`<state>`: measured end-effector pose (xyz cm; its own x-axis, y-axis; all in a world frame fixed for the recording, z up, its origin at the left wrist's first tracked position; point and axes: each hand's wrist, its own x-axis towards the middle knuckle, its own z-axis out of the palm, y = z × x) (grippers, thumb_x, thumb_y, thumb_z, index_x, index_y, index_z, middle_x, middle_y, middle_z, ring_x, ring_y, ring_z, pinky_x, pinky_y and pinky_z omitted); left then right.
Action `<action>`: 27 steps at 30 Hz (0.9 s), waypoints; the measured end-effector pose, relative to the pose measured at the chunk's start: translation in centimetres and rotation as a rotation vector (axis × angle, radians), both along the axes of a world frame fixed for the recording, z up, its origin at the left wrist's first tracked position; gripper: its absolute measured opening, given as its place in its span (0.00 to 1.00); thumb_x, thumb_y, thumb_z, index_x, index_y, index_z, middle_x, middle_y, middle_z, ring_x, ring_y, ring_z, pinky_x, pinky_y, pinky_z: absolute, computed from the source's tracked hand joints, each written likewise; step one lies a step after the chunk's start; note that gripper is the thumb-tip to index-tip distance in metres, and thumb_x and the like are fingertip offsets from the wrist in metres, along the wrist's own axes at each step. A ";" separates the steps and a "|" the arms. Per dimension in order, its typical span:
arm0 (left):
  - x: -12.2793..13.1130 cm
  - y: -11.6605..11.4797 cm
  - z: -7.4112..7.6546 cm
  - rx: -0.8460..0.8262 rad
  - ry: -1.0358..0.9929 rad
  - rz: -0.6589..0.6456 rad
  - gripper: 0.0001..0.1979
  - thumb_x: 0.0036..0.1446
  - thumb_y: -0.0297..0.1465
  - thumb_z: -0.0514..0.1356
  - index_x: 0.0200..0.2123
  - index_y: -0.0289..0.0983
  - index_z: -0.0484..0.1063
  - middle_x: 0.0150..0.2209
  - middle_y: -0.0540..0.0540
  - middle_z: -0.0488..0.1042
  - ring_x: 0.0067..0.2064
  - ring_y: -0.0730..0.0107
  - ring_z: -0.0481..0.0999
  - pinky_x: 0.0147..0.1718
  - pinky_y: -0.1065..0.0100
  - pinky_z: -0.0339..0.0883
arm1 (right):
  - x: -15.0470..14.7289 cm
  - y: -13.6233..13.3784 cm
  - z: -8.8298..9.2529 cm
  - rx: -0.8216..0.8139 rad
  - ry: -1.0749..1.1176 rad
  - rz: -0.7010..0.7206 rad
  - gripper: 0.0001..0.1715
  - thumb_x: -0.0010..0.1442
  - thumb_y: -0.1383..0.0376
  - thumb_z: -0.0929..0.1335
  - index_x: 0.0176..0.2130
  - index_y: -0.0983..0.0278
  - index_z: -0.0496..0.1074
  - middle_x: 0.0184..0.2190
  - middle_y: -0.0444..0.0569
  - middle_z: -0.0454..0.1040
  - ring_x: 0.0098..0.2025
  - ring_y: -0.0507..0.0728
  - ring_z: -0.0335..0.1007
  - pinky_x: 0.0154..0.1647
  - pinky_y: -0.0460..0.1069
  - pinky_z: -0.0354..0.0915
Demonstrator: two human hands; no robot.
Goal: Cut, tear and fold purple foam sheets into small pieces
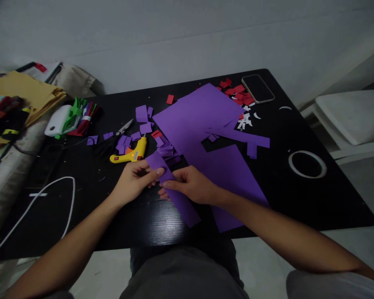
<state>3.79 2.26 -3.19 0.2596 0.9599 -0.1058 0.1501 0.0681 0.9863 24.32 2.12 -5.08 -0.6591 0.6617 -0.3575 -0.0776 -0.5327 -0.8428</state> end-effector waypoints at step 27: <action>-1.1 1.0 -0.1 -0.111 -0.103 0.092 0.19 0.55 0.46 0.71 0.30 0.35 0.76 0.25 0.49 0.75 0.23 0.75 0.71 0.21 0.73 0.66 | -0.3 0.1 0.0 0.023 -0.032 -0.096 0.21 0.58 0.51 0.77 0.40 0.67 0.80 0.37 0.54 0.85 0.42 0.60 0.85 0.48 0.56 0.78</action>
<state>2.74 3.30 -3.33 0.1864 0.9640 -0.1896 0.0364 0.1860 0.9819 24.05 2.20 -5.07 -0.5810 0.7295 -0.3608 -0.1005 -0.5043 -0.8577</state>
